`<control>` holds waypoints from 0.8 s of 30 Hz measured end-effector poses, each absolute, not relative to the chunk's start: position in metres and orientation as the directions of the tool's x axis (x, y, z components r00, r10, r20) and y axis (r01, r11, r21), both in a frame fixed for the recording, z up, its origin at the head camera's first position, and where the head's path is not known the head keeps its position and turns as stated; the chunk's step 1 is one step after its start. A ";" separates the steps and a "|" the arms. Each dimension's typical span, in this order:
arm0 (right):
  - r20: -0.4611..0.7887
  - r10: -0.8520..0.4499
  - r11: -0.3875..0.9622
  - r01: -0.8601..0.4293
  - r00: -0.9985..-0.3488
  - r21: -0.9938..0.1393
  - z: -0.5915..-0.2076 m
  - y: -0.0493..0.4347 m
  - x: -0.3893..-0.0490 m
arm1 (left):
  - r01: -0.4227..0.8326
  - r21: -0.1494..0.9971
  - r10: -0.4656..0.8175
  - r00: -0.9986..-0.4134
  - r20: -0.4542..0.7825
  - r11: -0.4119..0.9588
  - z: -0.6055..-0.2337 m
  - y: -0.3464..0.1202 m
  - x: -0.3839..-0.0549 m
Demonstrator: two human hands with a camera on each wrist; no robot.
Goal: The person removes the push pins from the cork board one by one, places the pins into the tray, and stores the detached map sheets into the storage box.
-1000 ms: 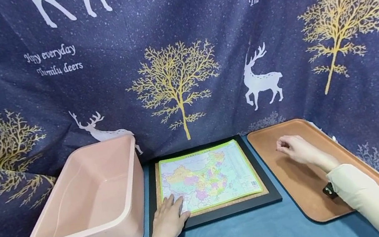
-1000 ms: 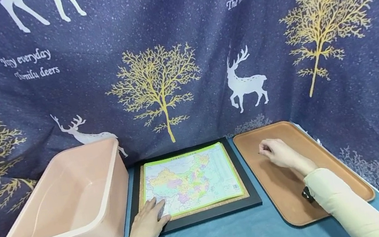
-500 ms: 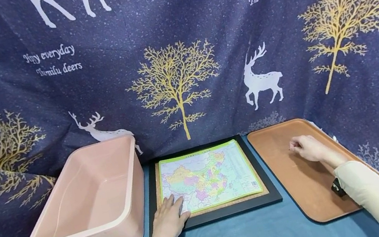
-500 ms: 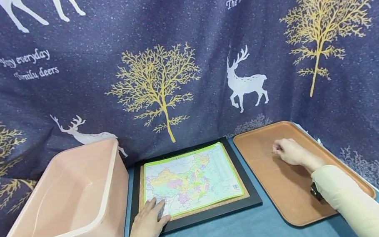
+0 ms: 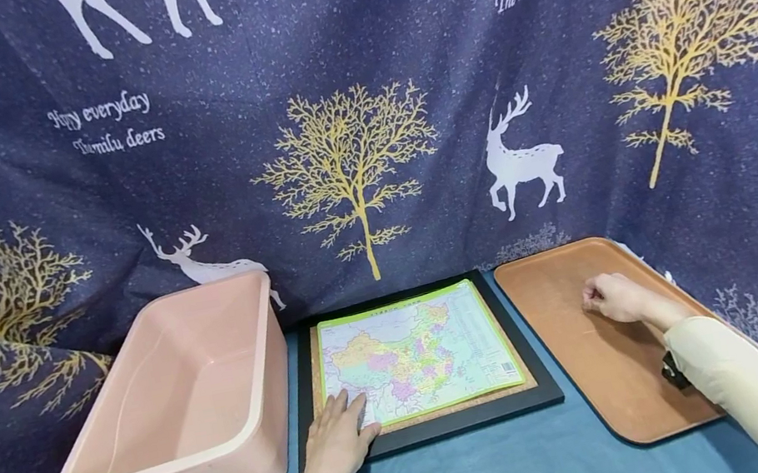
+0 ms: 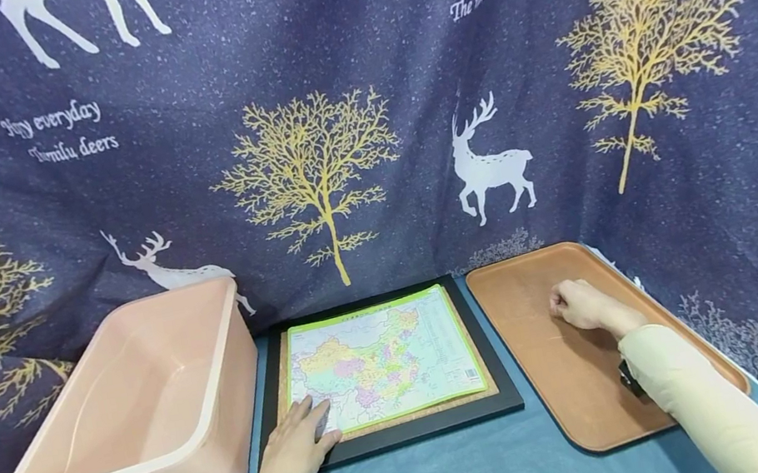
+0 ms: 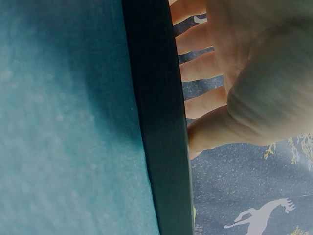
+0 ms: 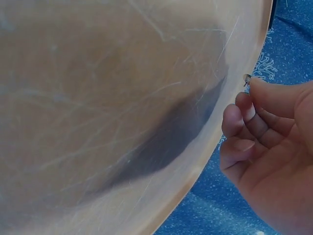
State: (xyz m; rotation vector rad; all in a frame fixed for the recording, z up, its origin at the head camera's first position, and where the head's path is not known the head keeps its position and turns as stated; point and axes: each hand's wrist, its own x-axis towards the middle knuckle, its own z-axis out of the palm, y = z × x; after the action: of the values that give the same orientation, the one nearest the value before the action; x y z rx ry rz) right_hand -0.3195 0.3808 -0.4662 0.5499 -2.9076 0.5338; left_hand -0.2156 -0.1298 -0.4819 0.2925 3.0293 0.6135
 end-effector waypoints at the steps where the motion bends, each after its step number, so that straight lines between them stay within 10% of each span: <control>1: 0.193 -0.328 0.871 -0.375 -0.925 -0.317 -0.466 0.381 -0.320 | 0.177 0.389 0.192 -0.981 0.001 0.904 -0.482 -0.130 -0.216; 24: 0.152 -0.351 0.868 -0.382 -0.924 -0.317 -0.470 0.386 -0.320 | 0.180 0.404 0.194 -0.981 0.008 0.897 -0.480 -0.129 -0.216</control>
State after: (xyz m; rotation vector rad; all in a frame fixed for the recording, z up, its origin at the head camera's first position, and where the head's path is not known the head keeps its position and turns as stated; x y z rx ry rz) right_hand -0.3202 0.3861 -0.4703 0.5798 -2.9497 0.5284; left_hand -0.2161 -0.1290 -0.4801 0.2986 3.0276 0.6408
